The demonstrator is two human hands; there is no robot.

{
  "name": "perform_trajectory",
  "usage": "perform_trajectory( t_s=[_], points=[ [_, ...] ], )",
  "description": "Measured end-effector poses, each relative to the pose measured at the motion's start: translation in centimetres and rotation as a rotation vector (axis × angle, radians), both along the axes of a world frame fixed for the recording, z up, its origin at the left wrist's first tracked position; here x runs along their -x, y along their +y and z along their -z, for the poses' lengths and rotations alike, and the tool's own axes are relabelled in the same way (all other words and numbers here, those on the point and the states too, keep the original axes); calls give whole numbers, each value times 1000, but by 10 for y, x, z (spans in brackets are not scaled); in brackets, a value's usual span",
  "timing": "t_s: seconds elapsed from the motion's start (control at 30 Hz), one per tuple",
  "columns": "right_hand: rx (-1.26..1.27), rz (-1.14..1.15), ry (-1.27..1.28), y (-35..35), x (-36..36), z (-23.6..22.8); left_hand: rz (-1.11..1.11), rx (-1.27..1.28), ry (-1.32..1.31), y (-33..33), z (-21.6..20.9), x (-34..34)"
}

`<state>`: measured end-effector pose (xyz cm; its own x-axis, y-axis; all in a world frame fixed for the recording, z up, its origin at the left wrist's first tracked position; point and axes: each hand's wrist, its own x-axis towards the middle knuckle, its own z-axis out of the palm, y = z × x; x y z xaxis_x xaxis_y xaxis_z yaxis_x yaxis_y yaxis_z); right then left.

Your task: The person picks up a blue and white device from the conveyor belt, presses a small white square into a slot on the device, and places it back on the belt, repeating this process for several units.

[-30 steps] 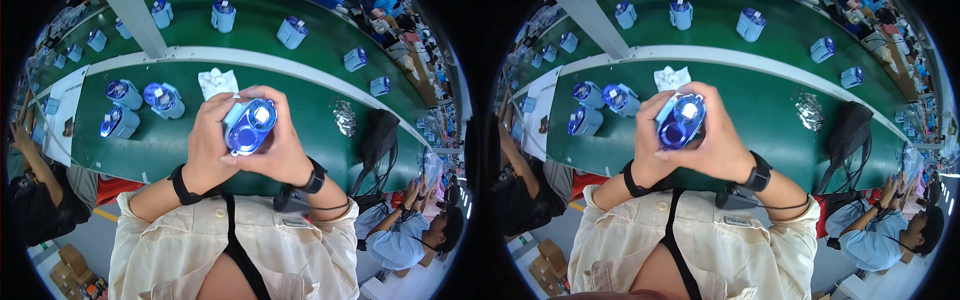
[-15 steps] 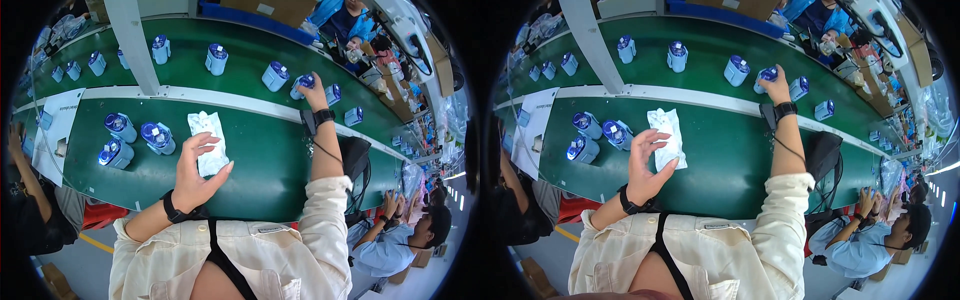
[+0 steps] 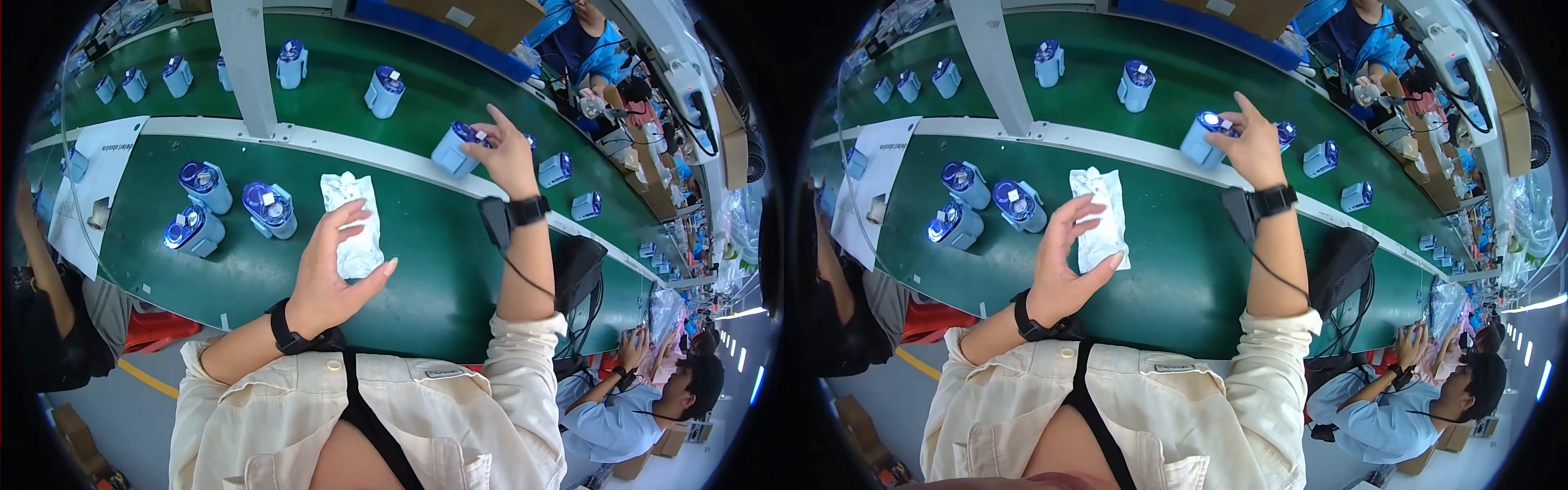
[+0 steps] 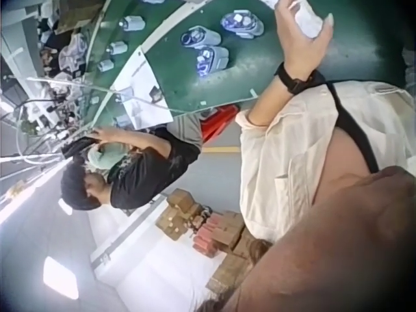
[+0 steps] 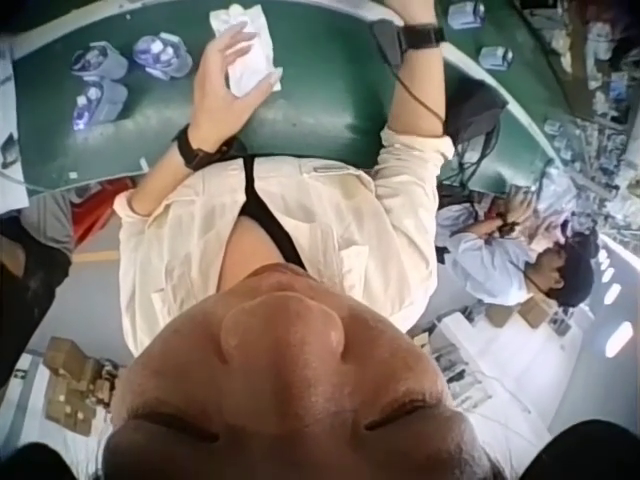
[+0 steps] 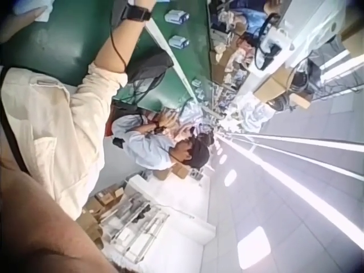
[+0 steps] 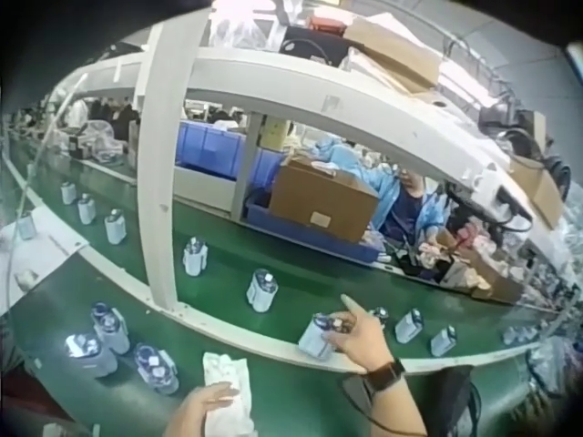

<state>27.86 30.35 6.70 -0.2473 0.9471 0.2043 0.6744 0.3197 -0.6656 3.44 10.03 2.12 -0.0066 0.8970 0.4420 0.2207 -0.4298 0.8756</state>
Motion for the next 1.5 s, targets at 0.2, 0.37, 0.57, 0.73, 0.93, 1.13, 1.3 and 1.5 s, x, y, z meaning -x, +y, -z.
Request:
perform_trajectory(
  t_s=[0.2,0.37,0.57,0.73,0.93,1.13,1.3,1.5],
  points=[
    [288,-578,475,-126,46,-40,158,79,-106,1,-10,-2],
    [-109,-709,217,-143,41,-70,360,277,-52,0,-19,11],
    [-340,-727,82,-144,41,-70,163,35,139,-2,-16,5],
    [-221,-577,99,-154,50,-61,43,-109,251,-2,-13,5],
    [-161,-251,308,-176,66,-36,-59,-177,295,-2,-11,7],
    [-316,-194,299,-180,72,-24,-155,-280,296,1,-8,6],
    [-495,-216,152,-183,74,-25,-199,-340,346,2,-8,5],
    [-560,-162,27,-192,82,-23,-276,-453,469,6,-9,5]
  ],
)
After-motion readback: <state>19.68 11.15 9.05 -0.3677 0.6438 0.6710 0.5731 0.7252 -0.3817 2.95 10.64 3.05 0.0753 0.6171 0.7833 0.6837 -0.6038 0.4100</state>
